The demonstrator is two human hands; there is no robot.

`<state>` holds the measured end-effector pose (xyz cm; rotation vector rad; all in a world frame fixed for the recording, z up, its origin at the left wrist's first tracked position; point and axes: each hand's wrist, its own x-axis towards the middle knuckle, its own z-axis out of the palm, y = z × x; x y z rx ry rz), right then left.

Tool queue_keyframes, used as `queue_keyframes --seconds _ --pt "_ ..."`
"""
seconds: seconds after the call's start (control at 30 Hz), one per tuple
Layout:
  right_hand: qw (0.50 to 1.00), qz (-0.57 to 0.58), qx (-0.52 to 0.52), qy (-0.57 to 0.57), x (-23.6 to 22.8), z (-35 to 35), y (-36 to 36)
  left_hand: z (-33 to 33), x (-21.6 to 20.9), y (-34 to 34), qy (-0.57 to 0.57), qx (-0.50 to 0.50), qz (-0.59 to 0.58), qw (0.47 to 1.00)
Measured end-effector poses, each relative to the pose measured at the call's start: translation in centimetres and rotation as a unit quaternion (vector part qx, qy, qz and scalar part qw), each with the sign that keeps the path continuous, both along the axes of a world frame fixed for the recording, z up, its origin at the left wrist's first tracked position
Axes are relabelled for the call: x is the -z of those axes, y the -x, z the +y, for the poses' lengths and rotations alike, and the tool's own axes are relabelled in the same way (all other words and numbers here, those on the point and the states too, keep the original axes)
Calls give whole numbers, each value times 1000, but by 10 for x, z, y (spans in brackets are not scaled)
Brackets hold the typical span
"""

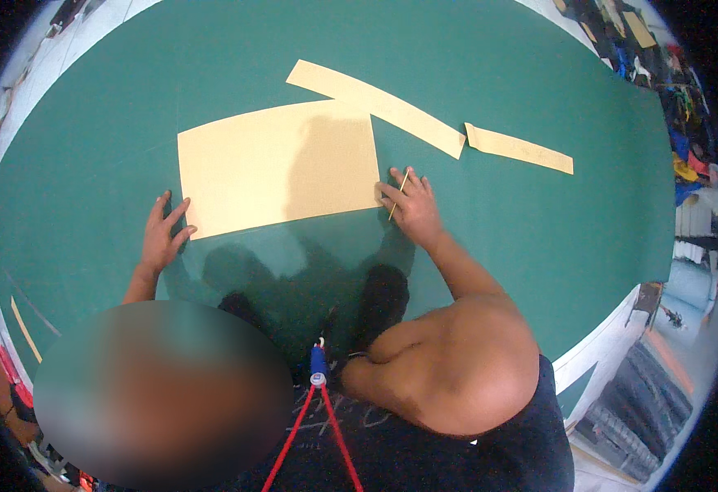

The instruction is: The person cuts a rectangular piece of beige paper into smaller strips using a small knife. They repeatedly position the paper, cut along the edges, and set the cut strips aside on the green mat.

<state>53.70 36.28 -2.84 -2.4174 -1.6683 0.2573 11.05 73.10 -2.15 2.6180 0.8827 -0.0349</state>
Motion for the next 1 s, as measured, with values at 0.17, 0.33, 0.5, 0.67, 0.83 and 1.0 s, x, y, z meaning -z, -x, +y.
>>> queue_keyframes --seconds 0.17,0.33,0.5,0.67,0.83,1.0 --pt "1000 2 -6 -16 1 -2 -2 1 -1 1 16 14 -16 1000" --pt "1000 4 -6 -10 2 -5 -2 1 -7 1 52 21 -48 997" --pt "1000 3 3 -11 5 -4 2 2 -3 -1 1 29 -44 999" --pt "1000 9 2 -19 6 -4 2 0 4 3 -17 15 -9 1000" --pt "1000 -4 8 -14 12 -7 -1 -2 2 0 -17 13 -17 1000" --pt "999 6 -15 -28 18 -5 -5 7 -3 6 2 2 -11 1000"
